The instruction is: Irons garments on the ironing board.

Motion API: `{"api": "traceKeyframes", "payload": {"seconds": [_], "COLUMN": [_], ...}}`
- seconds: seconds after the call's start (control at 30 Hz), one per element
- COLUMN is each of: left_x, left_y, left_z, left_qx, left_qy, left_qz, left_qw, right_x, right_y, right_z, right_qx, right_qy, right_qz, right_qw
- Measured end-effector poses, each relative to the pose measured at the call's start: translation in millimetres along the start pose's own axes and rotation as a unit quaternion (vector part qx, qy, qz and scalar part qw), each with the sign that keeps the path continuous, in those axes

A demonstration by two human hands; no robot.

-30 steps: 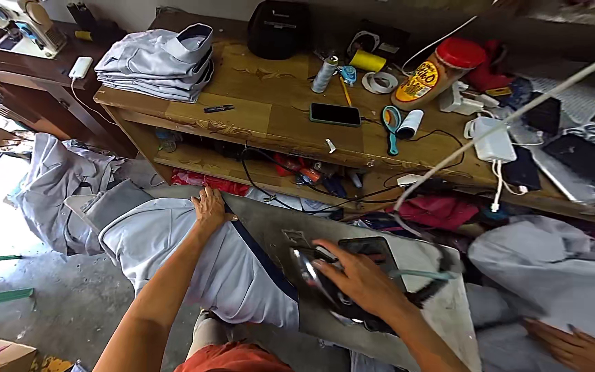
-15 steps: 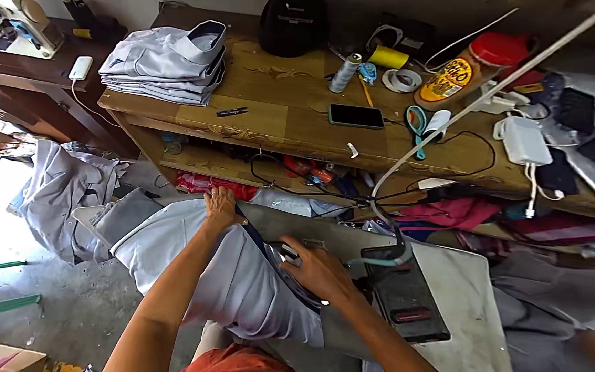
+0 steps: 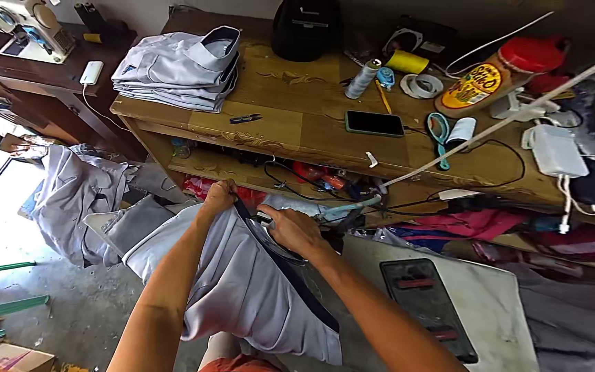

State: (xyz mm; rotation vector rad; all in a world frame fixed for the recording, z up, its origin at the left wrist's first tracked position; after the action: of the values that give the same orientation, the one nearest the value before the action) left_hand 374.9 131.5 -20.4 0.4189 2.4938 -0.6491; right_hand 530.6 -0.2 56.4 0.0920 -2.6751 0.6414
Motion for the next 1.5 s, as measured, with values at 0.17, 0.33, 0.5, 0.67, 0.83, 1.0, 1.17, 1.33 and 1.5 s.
{"api": "traceKeyframes", "payload": {"seconds": [0.17, 0.33, 0.5, 0.67, 0.83, 1.0, 1.17, 1.33, 1.5], "left_x": [-7, -9, 4, 11, 10, 8, 5, -7, -40], "left_y": [-12, -55, -94, -93, -94, -94, -100, -126, -184], "left_z": [-7, 4, 54, 58, 57, 57, 54, 48, 67], "left_qx": [-0.04, -0.155, -0.043, -0.087, -0.09, -0.089, -0.075, -0.137, -0.112], "left_qy": [0.025, 0.116, 0.127, 0.109, 0.105, 0.118, 0.121, 0.078, -0.097], "left_qz": [0.046, 0.072, 0.061, 0.077, 0.077, 0.064, 0.048, 0.068, -0.012], "left_qw": [0.998, 0.978, 0.989, 0.987, 0.987, 0.987, 0.989, 0.985, 0.989], "right_x": [13, -10, -60, -148, -251, -301, -287, -179, -141], "right_y": [30, 13, -51, -140, -210, -242, -247, -234, -211], "right_z": [-7, -4, -1, -9, -14, -14, -22, 34, 154], "right_qx": [-0.026, -0.054, -0.016, -0.054, -0.157, -0.215, -0.281, -0.23, -0.026], "right_qy": [0.012, 0.057, 0.059, 0.087, 0.148, 0.189, 0.093, 0.159, 0.352], "right_qz": [0.026, 0.087, 0.108, 0.221, 0.329, 0.364, 0.301, 0.166, 0.194], "right_qw": [0.999, 0.993, 0.992, 0.97, 0.919, 0.886, 0.907, 0.946, 0.915]}}
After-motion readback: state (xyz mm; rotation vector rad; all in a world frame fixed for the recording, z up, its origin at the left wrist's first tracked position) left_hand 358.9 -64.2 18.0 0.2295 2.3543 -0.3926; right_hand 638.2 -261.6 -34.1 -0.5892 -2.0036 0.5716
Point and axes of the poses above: each hand's wrist, its own y-axis towards the middle knuckle, its own z-axis out of the palm, x = y × z, the point moved 7 cm from there along y, towards the middle knuckle, and after that the axes turned 7 degrees about y, right-handed, at the moved point
